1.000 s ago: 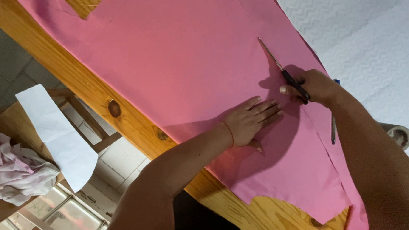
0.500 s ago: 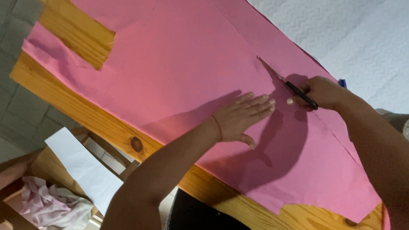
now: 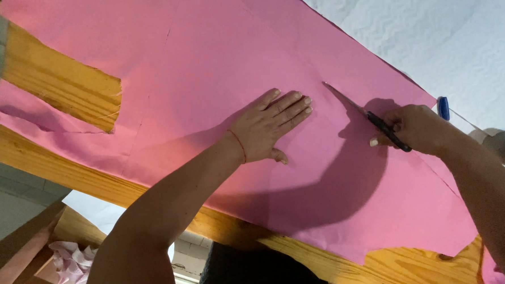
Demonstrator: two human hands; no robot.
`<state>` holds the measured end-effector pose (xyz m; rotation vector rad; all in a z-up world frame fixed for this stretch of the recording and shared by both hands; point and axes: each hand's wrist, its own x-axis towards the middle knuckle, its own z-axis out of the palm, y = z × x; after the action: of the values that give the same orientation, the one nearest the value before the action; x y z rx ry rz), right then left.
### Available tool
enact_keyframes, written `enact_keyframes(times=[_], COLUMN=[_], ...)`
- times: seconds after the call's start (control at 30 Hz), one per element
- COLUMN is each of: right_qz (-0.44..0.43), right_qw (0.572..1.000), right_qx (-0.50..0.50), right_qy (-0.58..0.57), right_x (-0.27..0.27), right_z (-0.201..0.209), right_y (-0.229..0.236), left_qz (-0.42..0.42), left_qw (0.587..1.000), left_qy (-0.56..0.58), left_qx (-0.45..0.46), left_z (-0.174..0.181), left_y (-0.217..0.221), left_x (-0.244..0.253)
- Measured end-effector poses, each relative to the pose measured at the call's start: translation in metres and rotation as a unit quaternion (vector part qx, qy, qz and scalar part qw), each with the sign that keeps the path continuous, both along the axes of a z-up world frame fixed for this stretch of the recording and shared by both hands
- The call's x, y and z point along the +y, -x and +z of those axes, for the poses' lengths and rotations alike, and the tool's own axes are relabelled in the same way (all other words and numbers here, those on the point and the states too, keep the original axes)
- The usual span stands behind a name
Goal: The person uses scissors to cut a large piece of pink fabric laid on a wooden table, following a marked outline. The person holds the fabric steady with one hand while cutting with the other, separating a shaped piece from the main cloth.
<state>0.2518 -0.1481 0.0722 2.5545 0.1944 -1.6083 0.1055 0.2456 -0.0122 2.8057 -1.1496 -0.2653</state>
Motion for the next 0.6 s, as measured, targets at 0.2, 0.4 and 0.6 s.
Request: enact_keyframes(times=[0.2,0.4,0.6], right_qz=[-0.024,-0.068,-0.053], right_qw=[0.998,0.996,0.996], right_qx=[-0.001,0.01,0.012], right_qy=[-0.062,-0.052,-0.072], right_x=[-0.014,0.007,0.001], right_z=[-0.022,0.004,-0.008], right_y=[-0.003,-0.007,-0.008], left_qz=[-0.002,0.004,0.003], left_qw=[0.999,0.999,1.0], left_qy=[-0.013,0.03,0.016], left_qx=[-0.045,-0.009,-0.002], left_z=[0.002,0.003,0.005], left_y=[-0.001,-0.002,-0.003], left_x=[0.001,0.003,0.002])
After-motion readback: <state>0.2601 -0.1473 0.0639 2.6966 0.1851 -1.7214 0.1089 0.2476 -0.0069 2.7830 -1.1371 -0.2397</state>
